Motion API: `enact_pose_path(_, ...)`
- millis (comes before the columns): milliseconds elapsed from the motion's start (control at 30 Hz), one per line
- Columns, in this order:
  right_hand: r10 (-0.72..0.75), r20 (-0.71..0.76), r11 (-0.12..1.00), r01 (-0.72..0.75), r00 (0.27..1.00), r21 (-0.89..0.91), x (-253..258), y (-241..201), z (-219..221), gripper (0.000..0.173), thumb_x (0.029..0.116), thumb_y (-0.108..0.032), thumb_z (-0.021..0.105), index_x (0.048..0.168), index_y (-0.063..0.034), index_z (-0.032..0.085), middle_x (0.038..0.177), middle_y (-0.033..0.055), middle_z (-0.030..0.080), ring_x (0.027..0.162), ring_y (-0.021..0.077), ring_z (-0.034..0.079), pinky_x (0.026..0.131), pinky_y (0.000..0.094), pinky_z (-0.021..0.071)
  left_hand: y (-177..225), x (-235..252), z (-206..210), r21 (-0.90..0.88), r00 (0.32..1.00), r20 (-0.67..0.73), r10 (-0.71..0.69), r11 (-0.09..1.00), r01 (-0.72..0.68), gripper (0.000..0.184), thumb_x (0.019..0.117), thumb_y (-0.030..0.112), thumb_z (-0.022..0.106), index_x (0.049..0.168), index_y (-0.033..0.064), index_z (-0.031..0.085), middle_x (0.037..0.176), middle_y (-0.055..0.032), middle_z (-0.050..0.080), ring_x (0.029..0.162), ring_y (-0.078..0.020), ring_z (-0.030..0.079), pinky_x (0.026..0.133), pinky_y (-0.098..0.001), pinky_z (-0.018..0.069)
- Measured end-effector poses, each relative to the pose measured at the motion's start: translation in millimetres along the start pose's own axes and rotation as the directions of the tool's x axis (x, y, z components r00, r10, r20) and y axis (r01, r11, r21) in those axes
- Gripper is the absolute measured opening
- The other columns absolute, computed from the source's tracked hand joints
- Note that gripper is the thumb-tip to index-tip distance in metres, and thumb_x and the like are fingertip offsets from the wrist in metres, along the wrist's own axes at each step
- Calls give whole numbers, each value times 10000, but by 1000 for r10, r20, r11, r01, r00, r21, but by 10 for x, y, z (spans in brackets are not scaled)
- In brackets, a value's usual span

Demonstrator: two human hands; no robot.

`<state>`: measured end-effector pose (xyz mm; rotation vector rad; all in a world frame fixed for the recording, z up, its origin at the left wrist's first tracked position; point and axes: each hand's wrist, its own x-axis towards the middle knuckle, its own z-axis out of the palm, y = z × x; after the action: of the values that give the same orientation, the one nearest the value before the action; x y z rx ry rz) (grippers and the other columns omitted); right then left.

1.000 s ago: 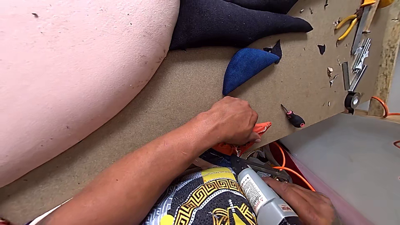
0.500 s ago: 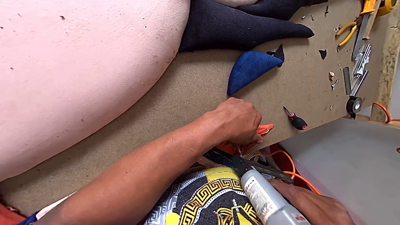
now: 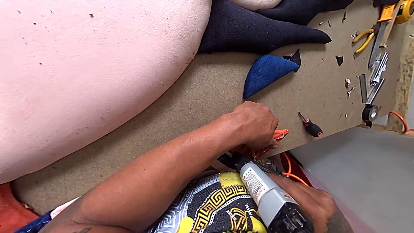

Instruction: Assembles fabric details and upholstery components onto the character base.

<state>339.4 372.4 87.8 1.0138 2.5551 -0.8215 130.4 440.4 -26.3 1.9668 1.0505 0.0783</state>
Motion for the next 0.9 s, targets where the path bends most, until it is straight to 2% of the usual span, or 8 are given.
enact_pose_path(267,35,34,997,-32,999,-70,35,-130,-70,228,935,-152,619,1112,-53,725,870,106,766,735,231,752,600,399,601,0,9,11,8,1000,-6,-2,1000,2,540,950,656,549,769,161,667,679,-9,579,691,-218,628,572,-463,483)
enact_pose_path(367,69,-57,998,-69,996,-8,-100,-99,-286,371,911,-294,703,1163,-23,725,993,126,782,873,217,764,766,408,623,-4,-12,3,2,1000,-19,-17,1000,17,540,939,659,562,770,159,679,680,-8,606,688,-218,645,570,-471,497)
enact_pose_path(467,126,-371,991,-99,920,91,-46,151,-556,351,927,-192,746,1099,104,669,980,169,743,938,173,736,892,348,602,-42,-43,68,-68,987,-161,-25,998,14,496,917,640,612,904,151,690,716,-3,633,715,-203,659,621,-466,529)
enact_pose_path(567,100,-483,973,-187,870,-134,252,819,-713,583,980,-352,674,1312,108,541,1098,243,695,969,275,713,869,486,589,-57,-235,69,-151,875,-479,-68,989,-6,511,924,586,666,1226,174,682,981,-10,707,910,-179,695,793,-437,592)
enact_pose_path(667,44,-470,918,-222,881,-329,821,1413,-577,711,974,-292,527,1568,42,325,1312,364,593,1120,556,634,892,730,496,-2,-827,120,-100,672,-728,-135,991,91,419,930,435,727,1266,191,674,1145,-2,685,1055,-153,662,882,-364,582)
enact_pose_path(767,-13,-491,897,-207,871,-390,1168,1834,-326,667,967,-168,565,1572,11,349,1261,380,607,1114,582,626,892,729,498,151,-1671,534,-83,544,-804,-239,952,296,417,924,453,711,1262,211,671,1220,34,676,1124,-117,647,926,-334,577)
enact_pose_path(833,-76,-443,895,-134,893,-426,1181,1950,-246,716,937,-223,614,1562,19,365,1263,384,591,1138,588,598,941,709,483,330,-2197,964,-69,492,-806,-329,878,473,500,883,571,703,1267,254,668,1305,47,650,1233,-126,609,1015,-357,553)
enact_pose_path(900,-208,-355,885,20,911,-466,1033,1837,-336,800,868,-337,670,1541,11,411,1385,376,525,1241,593,523,1006,704,429,532,-2620,1417,-66,433,-802,-411,782,619,610,839,646,708,1342,311,631,1439,10,583,1402,-216,505,1172,-479,441)
